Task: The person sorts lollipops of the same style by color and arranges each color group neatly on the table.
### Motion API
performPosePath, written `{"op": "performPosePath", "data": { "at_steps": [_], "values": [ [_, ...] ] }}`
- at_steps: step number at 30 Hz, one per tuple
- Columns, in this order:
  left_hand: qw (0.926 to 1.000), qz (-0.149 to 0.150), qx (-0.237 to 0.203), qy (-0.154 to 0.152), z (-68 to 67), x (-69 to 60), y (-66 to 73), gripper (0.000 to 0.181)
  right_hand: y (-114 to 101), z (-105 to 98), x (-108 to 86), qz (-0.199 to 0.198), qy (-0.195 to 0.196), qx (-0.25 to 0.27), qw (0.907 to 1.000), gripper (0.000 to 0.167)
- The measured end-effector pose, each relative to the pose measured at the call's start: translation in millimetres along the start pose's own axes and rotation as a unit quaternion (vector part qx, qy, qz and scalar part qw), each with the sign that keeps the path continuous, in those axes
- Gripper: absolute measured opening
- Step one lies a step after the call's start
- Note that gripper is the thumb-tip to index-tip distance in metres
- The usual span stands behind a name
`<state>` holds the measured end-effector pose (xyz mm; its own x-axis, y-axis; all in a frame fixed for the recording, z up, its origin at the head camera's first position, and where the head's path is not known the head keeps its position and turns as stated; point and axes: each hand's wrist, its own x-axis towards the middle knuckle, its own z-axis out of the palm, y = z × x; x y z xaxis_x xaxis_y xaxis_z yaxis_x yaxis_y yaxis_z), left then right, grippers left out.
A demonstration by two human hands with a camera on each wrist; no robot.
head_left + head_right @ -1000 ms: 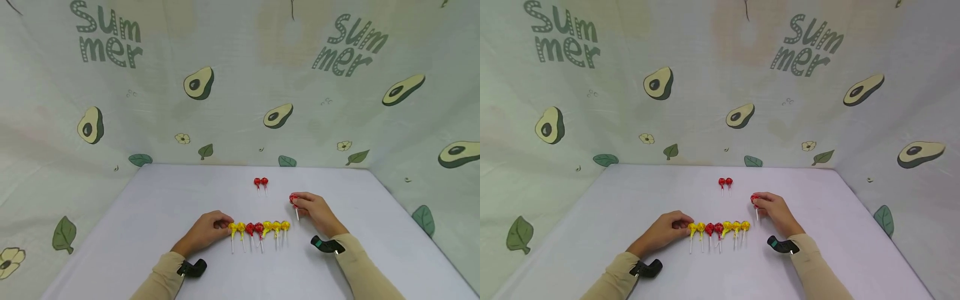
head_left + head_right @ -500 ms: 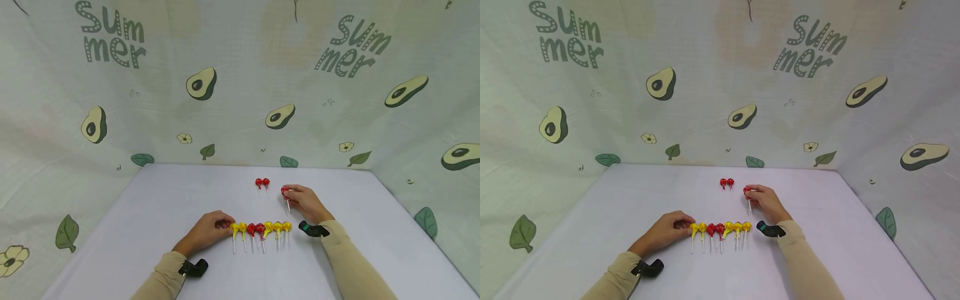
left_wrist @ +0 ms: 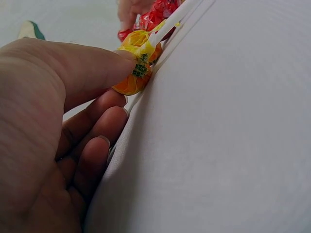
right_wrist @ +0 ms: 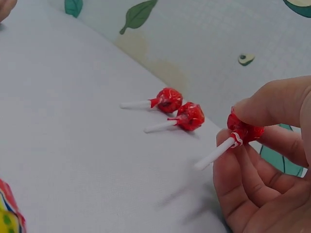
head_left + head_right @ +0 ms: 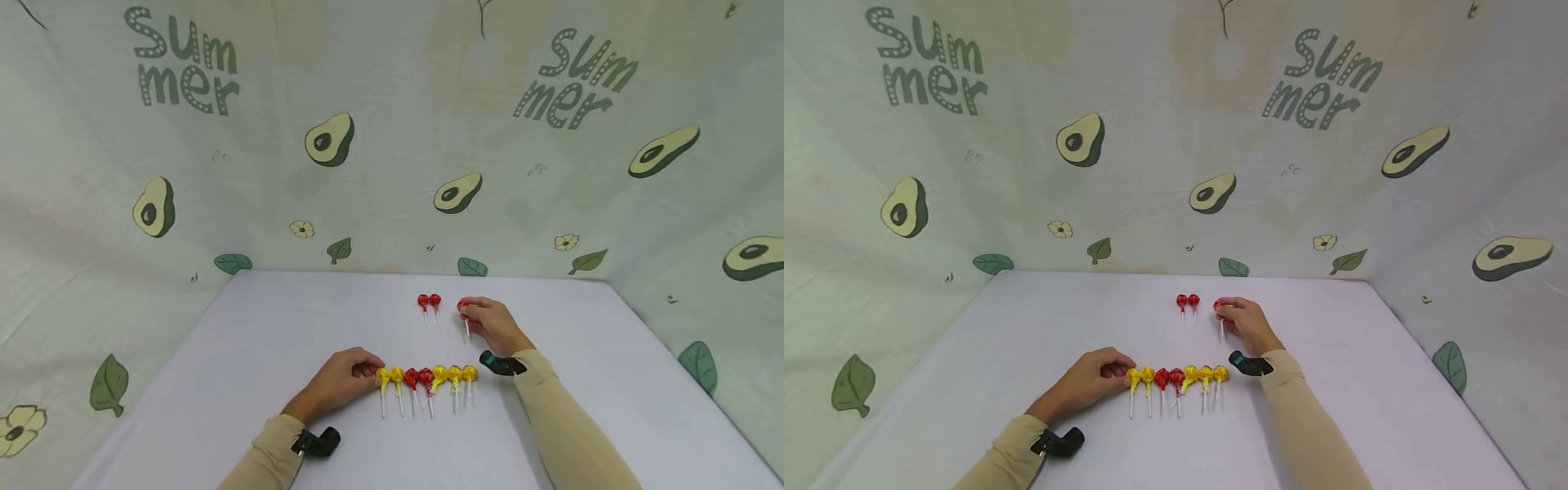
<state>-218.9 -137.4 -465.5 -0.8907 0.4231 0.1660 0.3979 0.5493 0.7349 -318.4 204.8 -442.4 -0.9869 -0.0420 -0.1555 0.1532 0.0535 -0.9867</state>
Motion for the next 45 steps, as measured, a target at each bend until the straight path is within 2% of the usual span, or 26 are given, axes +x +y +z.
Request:
{"op": "performPosePath", "data": {
  "at_steps": [6, 19, 24, 32, 39, 45],
  "values": [
    [1.0000, 0.001, 0.001, 0.001, -1.6, -2.3, 0.2, 0.021, 5, 5, 8.2, -0.025, 0.000, -0.008, 0.9997, 0.047],
    [0.9999, 0.007, -0.009, -0.001, -0.1, -1.7, 2.5, 0.021, 5, 6, 20.6, -0.015, 0.010, -0.009, 0.9998, 0.046],
    [1.0000, 0.001, 0.001, -0.003, -0.4, -2.3, 2.5, 0.021, 8, 6, 24.9, -0.011, 0.003, -0.038, 0.9992, 0.044],
    [0.9999, 0.013, -0.001, 0.000, -0.3, 1.3, 2.1, 0.021, 1, 6, 31.7, -0.034, 0.004, -0.099, 0.9945, 0.042],
    [0.9999, 0.011, 0.000, 0.004, -0.6, 2.1, 0.8, 0.021, -1, 8, 35.6, -0.031, 0.008, -0.117, 0.9926, 0.042],
    [0.9998, 0.017, -0.007, 0.000, 0.6, 1.3, -0.2, 0.022, -1, 11, 37.9, -0.039, 0.013, -0.154, 0.9872, 0.040]
  ]
}}
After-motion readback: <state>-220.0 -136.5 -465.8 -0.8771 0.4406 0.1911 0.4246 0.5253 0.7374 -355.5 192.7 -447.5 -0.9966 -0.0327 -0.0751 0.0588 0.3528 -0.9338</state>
